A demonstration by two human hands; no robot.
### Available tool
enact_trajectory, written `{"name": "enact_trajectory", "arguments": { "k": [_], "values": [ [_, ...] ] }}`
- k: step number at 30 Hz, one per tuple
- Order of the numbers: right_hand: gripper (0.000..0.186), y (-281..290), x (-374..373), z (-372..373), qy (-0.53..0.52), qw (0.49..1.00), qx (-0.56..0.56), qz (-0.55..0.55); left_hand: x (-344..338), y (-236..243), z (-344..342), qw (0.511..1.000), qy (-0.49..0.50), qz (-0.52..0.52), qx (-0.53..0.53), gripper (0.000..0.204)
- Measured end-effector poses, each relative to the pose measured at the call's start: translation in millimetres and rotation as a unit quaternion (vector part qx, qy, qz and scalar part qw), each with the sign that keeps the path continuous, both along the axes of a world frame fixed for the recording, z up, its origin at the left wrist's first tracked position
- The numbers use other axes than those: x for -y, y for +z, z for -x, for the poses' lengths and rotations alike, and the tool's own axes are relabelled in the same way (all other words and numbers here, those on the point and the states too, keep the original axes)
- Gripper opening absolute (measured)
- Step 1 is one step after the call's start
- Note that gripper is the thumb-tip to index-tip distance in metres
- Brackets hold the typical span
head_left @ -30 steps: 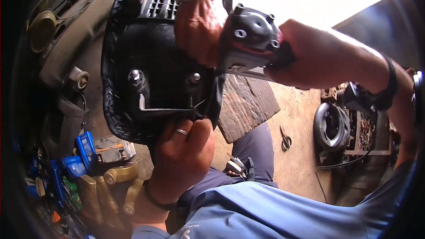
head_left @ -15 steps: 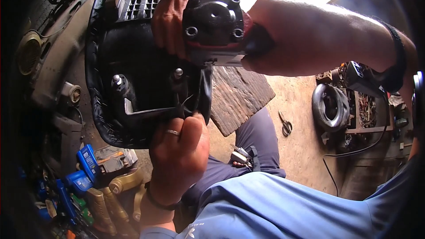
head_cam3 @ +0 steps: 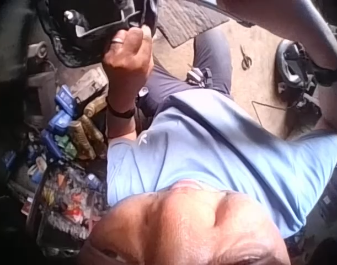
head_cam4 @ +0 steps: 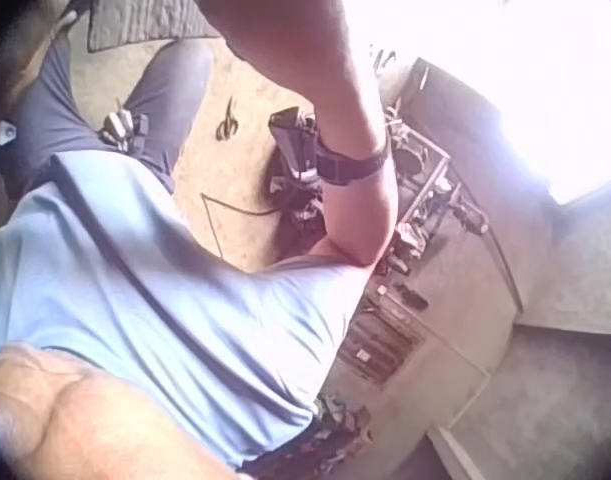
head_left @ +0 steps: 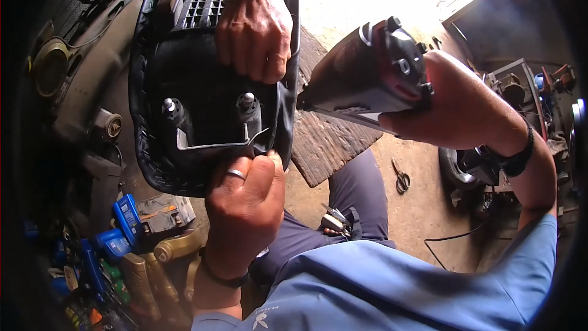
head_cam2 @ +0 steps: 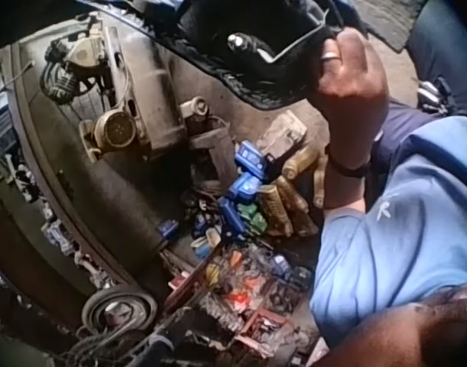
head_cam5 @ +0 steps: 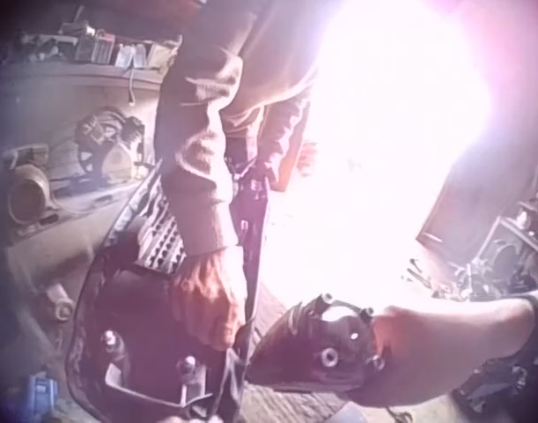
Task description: Repairing a motorcycle seat cover by stretching and stapling new material.
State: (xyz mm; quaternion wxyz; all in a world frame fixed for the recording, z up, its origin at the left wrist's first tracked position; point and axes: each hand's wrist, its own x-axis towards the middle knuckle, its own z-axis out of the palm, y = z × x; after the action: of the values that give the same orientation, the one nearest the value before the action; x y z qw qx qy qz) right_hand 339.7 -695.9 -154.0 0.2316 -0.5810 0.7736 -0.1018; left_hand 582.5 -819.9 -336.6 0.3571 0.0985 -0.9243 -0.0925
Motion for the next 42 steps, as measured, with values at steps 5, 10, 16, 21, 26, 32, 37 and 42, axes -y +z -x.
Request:
{"name": "enact_trajectory", "arguments": {
  "k": [5,10,16,21,26,32,37,42],
  "values": [
    [0.018,-7,25,-1,0.042,0.997,0.048,-0.036,-1,-6,-3,0.999,-0.008,-0.046,-0.009,0.009],
    [0.020,7,63,-16,0.000,0.990,0.000,-0.141,2,-5,-3,0.999,-0.016,-0.039,-0.004,0.007],
    [0.023,14,87,-23,0.068,0.969,-0.154,-0.181,2,-10,0,1.000,-0.017,0.007,0.010,0.007],
    [0.024,9,83,-17,0.130,0.971,-0.168,-0.114,-2,-15,-5,0.997,-0.003,-0.078,0.021,0.029],
    [0.017,11,68,-11,0.047,0.989,-0.044,-0.131,2,-5,1,1.000,-0.006,0.008,0.011,0.017],
    [0.023,7,16,-1,-0.013,1.000,0.010,-0.018,0,1,-3,1.000,0.002,0.018,0.006,0.014],
    [0.016,-13,18,-13,0.062,0.998,0.025,0.005,2,-4,0,1.000,-0.009,-0.007,-0.013,0.014],
    [0.018,0,18,-16,-0.020,0.994,-0.011,-0.102,2,-5,-2,1.000,-0.012,-0.023,-0.009,0.037]
  ]
}}
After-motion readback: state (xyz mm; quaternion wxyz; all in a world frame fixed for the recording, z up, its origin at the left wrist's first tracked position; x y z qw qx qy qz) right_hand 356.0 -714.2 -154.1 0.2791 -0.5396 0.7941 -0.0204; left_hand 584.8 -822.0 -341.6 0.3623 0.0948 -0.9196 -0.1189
